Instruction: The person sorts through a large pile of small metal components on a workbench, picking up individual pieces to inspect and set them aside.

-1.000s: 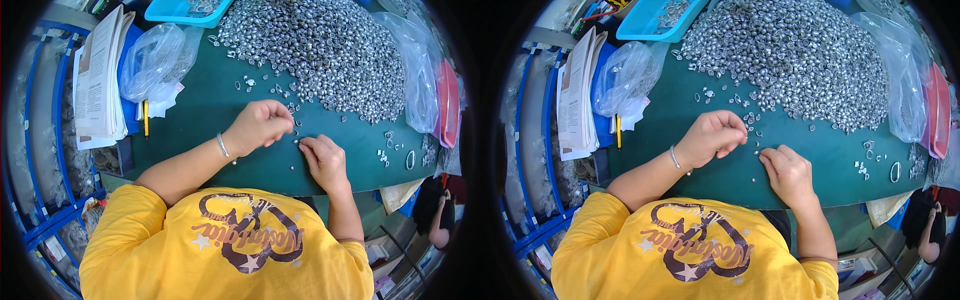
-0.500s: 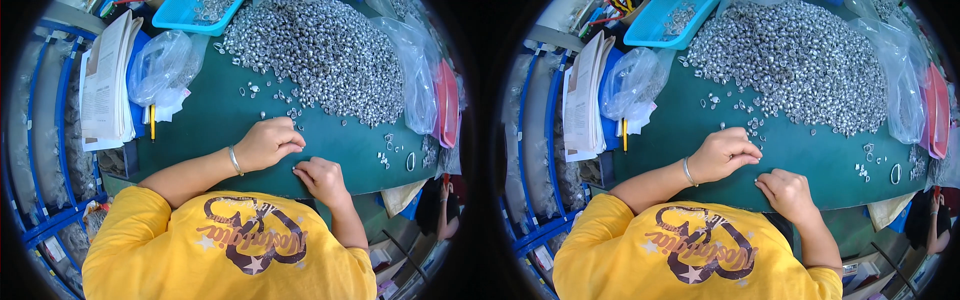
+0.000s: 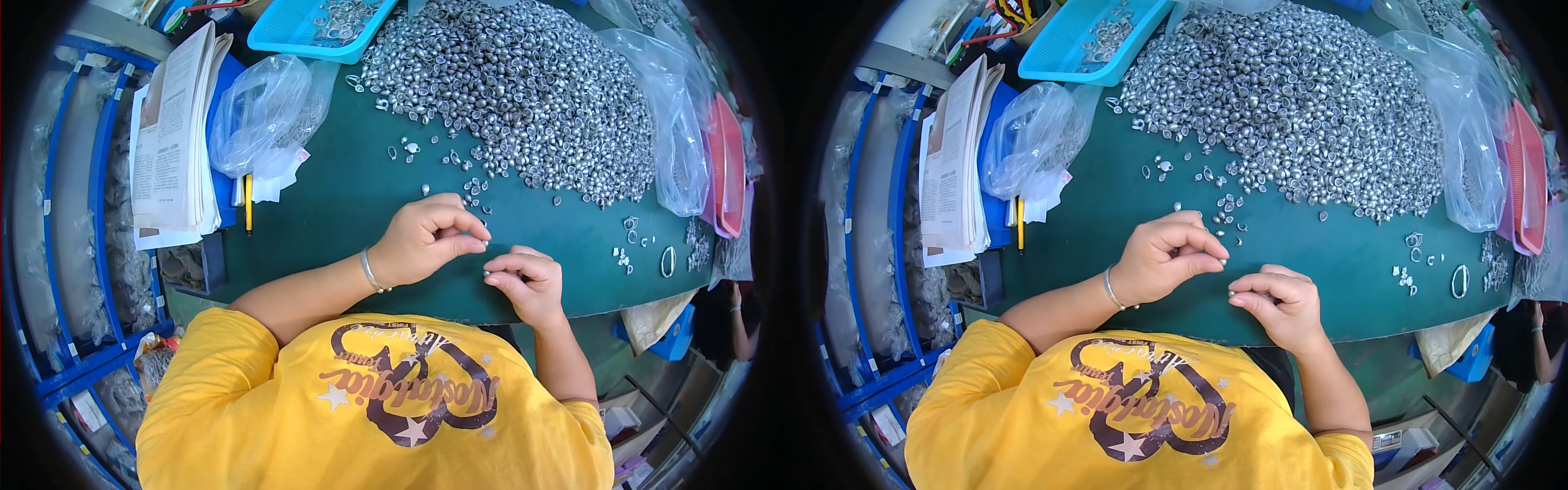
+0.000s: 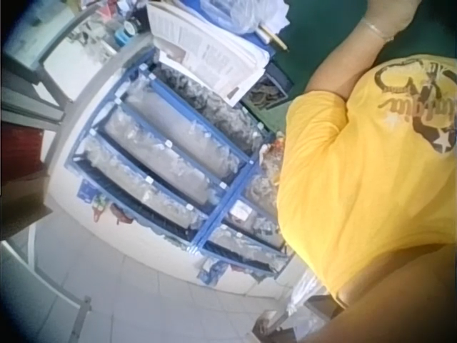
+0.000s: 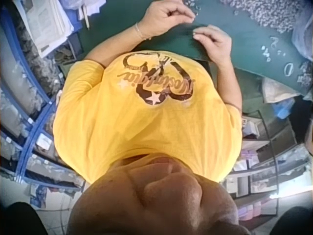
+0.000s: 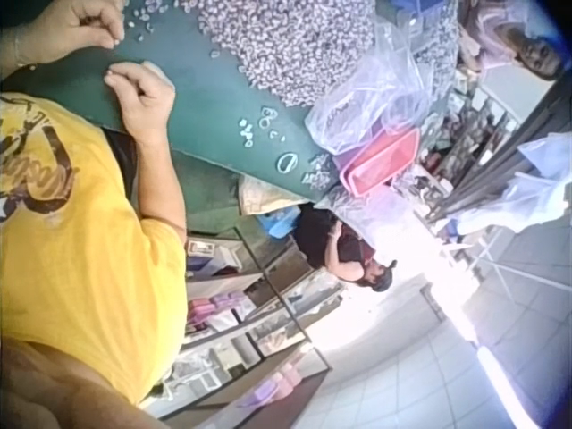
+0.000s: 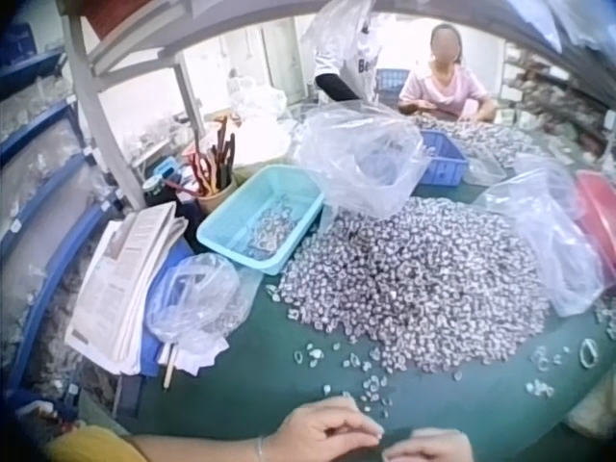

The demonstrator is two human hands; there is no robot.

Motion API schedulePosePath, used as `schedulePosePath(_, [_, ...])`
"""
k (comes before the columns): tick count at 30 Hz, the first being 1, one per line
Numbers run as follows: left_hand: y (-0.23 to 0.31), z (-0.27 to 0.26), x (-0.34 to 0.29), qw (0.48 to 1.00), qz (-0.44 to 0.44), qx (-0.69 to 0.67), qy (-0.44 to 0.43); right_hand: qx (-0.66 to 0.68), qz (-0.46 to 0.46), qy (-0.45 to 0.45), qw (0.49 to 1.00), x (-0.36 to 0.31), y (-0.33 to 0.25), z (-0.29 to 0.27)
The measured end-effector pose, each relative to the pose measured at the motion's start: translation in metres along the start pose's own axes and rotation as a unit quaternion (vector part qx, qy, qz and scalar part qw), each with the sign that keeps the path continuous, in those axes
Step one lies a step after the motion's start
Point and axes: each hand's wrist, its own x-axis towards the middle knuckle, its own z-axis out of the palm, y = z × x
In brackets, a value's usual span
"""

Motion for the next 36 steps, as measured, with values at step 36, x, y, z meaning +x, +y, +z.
schedulePosePath(36, [-0.013,-0.04,-0.013,0.863,-0.28,-0.418,0.053,0.01,0.087,0.053,0.995,0.029,0.008,0.018])
